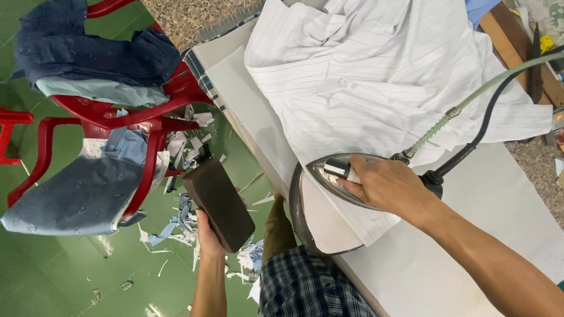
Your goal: The person irons a white shirt on a table using a steam iron and a wooden pressing block. They repeatedly smooth the fabric, press sections with the iron, and reposition the shirt to treat different areas.
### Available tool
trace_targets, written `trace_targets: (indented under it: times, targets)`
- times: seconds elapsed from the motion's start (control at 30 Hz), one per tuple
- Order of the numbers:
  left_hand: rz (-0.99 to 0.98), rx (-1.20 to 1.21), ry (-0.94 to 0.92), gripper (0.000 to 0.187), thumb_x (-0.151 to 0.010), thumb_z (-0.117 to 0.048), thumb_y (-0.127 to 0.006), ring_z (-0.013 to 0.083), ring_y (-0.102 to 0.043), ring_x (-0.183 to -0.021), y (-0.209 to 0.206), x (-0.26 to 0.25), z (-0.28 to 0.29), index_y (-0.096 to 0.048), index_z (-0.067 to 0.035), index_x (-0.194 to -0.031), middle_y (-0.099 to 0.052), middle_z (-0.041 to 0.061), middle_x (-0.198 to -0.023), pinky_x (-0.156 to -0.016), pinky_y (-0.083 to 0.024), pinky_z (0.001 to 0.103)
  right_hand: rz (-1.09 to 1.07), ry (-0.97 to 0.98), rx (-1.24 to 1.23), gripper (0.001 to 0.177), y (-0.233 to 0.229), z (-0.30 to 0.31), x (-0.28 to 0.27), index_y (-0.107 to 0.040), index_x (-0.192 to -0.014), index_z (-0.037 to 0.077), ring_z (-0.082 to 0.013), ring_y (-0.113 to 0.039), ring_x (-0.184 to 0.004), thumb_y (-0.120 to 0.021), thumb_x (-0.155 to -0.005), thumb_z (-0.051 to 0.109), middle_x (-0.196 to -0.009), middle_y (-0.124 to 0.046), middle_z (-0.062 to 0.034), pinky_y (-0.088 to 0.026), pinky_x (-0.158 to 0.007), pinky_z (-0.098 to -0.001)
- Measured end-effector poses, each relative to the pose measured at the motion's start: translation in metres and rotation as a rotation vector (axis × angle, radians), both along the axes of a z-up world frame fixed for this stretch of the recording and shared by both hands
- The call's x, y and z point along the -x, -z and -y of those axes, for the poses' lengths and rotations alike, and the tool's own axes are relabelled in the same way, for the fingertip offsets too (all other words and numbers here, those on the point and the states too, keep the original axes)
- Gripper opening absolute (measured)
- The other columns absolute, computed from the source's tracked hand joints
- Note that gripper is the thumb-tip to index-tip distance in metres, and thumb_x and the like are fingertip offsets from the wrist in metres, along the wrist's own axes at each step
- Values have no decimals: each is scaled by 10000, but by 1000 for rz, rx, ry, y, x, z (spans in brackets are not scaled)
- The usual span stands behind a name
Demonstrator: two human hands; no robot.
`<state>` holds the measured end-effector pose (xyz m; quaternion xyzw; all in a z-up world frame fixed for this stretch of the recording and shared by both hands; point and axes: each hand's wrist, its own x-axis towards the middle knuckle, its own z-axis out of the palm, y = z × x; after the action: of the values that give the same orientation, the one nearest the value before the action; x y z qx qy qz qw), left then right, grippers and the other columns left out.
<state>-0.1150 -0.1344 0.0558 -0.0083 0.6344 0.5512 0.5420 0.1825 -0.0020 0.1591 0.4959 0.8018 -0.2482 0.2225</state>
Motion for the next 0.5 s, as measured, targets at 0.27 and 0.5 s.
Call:
trace_targets:
  times: [0.27, 0.5]
  targets:
    - [-366, -135, 500, 440, -1010, -384, -514, 294, -477, -1377, 36, 3, -8, -571, -170, -1390, -563, 187, -1463, -1166, -343, 527, -124, 104, -79, 482, 17, 21, -14, -566, -1177, 96, -359, -770, -777, -452, -1012, 534, -775, -743, -184, -602, -681, -447]
    - [-1416, -814, 1186, 597, -850, -406, -796, 349, -588, -1110, 8, -72, -62, -648, -279, -1415, -569, 148, -1215, -951, -519, 451, 32, 428, 144, 499, -8, 131, -79, -537, -1239, 167, -331, -790, -855, -406, -1009, 590, -869, -771, -160, -607, -762, -427]
